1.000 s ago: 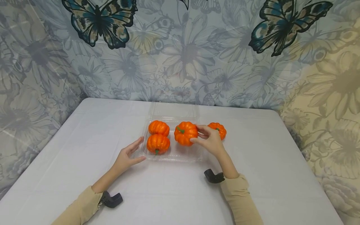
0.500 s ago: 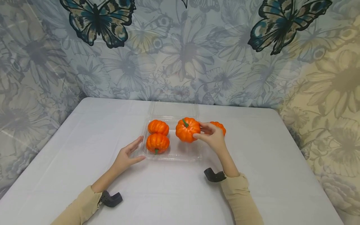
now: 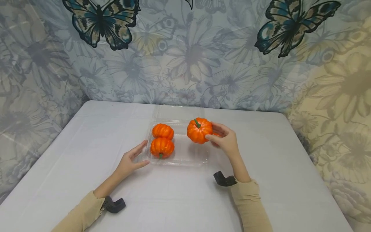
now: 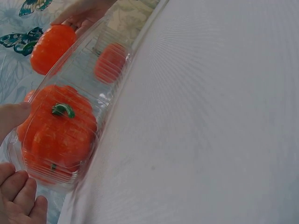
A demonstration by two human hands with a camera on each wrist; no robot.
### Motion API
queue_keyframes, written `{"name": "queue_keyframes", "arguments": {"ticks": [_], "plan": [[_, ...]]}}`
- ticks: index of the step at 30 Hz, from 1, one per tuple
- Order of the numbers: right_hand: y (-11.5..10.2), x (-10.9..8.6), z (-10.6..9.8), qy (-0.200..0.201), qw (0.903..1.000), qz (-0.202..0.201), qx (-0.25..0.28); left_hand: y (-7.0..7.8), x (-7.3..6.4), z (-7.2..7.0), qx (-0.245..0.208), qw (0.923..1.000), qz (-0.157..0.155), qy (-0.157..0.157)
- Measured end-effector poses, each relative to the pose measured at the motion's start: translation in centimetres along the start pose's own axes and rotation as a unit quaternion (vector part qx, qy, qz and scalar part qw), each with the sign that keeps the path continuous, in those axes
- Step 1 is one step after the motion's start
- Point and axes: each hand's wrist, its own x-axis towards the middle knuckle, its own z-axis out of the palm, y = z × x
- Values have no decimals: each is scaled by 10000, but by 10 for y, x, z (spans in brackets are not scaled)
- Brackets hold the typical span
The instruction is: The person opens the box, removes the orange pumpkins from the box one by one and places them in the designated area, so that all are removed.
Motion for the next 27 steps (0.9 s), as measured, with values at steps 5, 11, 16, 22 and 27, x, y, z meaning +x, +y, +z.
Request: {"name": "queue_keyframes", "arguments": {"ticks": [5,11,16,22,27], "plan": [[-1,2,-5,113,9990,236,-359,0,-1,-1,68,10000,-42,17],[47,10,-31,428,9977,105,-507,0,0,-1,113,9999,-93,-5],[56,13,-38,514,9983,88,-248,0,-1,0,95,9999,-34,25],[57,15,-46,568,9979,-17,-316,-1,-1,0,120,9999,71,44],[57,14,-55,737,9962,-29,-470,0,-1,1,133,9998,130,57]]}}
